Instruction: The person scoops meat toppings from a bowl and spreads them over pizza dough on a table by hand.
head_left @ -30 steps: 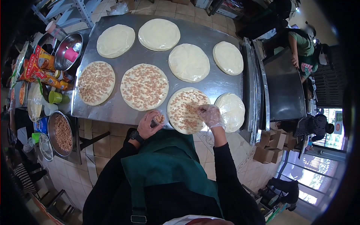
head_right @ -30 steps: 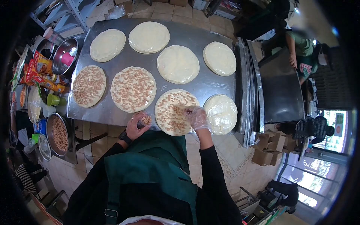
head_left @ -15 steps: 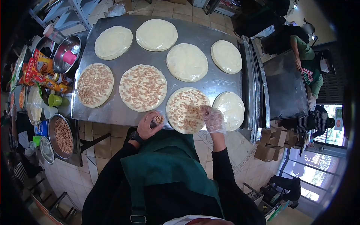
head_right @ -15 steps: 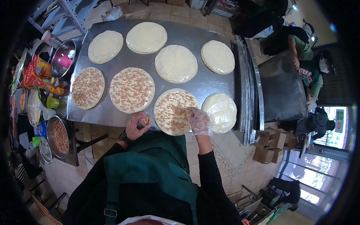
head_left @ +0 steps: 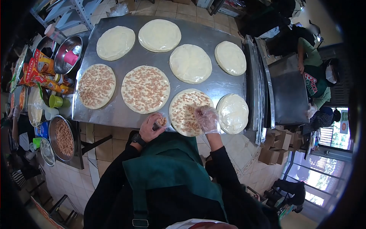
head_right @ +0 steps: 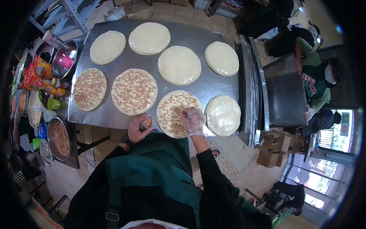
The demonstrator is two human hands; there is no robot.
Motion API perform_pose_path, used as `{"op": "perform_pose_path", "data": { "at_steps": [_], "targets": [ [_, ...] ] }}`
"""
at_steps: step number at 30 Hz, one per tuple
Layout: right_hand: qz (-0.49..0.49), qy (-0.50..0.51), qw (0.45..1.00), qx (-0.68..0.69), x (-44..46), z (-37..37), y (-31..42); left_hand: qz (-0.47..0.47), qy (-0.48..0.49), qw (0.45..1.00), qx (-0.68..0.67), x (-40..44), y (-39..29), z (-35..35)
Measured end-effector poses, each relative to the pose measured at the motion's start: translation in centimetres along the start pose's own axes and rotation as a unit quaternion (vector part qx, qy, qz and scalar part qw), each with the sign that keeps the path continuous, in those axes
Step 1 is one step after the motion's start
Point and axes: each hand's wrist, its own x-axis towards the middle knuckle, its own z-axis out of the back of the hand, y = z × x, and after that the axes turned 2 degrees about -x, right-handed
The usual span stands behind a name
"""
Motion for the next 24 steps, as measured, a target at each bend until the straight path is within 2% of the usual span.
{"op": "perform_pose_path", "data": {
  "at_steps": [2,3,6,7,10,13,16,17,20,24],
  "targets": [
    [0.01,-0.007,1.0,0.011,0.8,-1.6,-0.5,-0.003,0.0,1.0,0.002,0.0,0.0,0.1],
    [0.021,0.012,0.999,-0.031,1.3,-1.9,-0.7,-0.007,0.0,1.0,0.005,0.0,0.1,0.0],
    [0.027,-0.03,0.999,-0.013,2.7,-2.2,-1.5,-0.007,-0.002,1.0,0.006,-0.1,0.2,0.0],
    [-0.005,-0.006,1.0,-0.009,2.9,-1.6,-1.1,-0.006,-0.003,1.0,0.004,0.0,0.1,0.0],
    [-0.002,0.065,0.989,0.135,2.4,-3.3,-1.5,-0.002,0.002,1.0,0.012,0.0,-0.2,0.1],
    [0.019,0.075,0.997,-0.014,3.3,-1.9,-0.6,0.011,0.0,1.0,-0.002,0.0,-0.1,0.0],
    [-0.044,0.087,0.994,0.042,4.3,-1.2,0.3,0.0,-0.005,1.0,0.016,0.0,-0.2,0.0],
    [-0.044,0.118,0.991,0.038,4.3,-1.3,0.9,0.001,-0.006,1.0,0.016,0.0,-0.2,0.1],
    [0.02,0.124,0.991,0.048,3.6,-1.8,1.6,0.005,-0.003,1.0,0.007,0.0,-0.1,-0.1],
    [0.012,0.094,0.994,0.062,3.5,-1.7,2.8,0.013,-0.003,1.0,-0.001,-0.1,-0.1,0.0]
  ]
}}
